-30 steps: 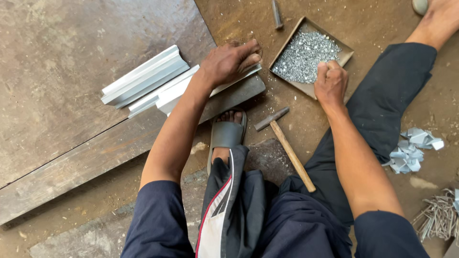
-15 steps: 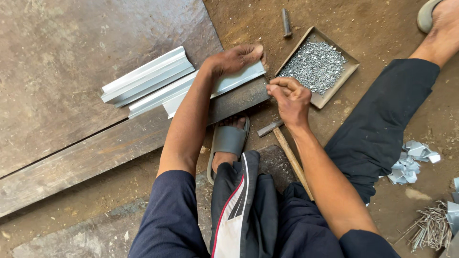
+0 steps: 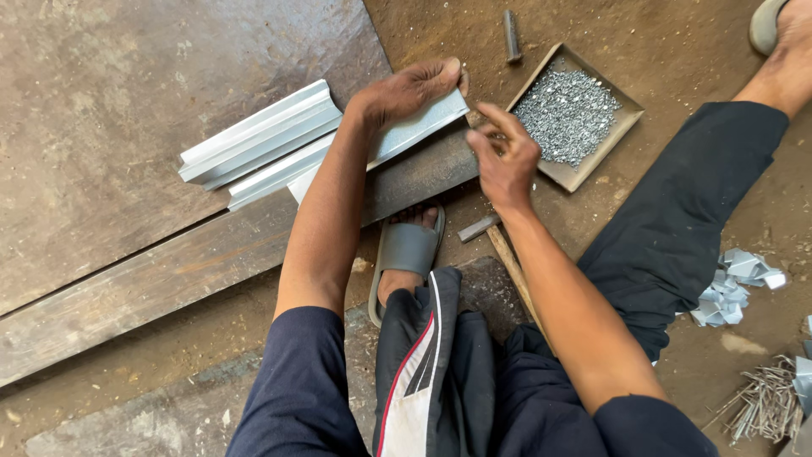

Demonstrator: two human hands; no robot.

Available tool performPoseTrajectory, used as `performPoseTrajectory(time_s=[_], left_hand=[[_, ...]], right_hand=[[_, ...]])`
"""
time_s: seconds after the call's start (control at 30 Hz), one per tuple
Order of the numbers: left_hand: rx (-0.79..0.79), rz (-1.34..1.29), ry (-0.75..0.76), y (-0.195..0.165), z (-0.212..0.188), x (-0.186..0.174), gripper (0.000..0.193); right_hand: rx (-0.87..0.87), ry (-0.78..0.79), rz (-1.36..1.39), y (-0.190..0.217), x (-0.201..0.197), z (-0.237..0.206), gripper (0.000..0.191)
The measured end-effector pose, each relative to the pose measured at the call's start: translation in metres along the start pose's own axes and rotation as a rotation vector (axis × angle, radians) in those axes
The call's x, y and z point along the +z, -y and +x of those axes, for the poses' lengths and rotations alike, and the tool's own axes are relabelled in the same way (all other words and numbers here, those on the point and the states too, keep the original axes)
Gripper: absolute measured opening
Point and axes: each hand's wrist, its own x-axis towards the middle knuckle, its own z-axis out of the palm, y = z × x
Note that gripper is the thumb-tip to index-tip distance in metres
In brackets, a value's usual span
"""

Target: The person sits on the ground and repeatedly places small metal pieces on a metal bar, then uses a hammer to drive rivets into them. The person picks up each piece, aligns it, hammers it, and sets it aside, repeating the cycle.

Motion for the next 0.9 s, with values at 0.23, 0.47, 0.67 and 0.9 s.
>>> performPoseTrajectory(time_s=[0.23,0.47,0.67,0.9], left_hand=[[-0.088,0.113,0.019,0.014,0.003,0.012,0.062],[-0.030,0.155,0.024,0.020,0.005,0.011,0.058],[-0.096,-0.030,0.064,0.015,0.006,0.012,0.058],[-0.120,0.146,-0.048,0.004,0.002,0.014,0.065]], right_hand=[[0.335,0.336,-0.549,-0.052,-0.089,-0.105,0.054],[0.418,0.626,-0.624,-0.039,-0.126,-0.167,0.031],[0.371,0.473,-0.277,0.042,-0.124,-0.134,0.030],[-0.149,0.266,-0.417,0.068,-0.090,-0.092,0.033]])
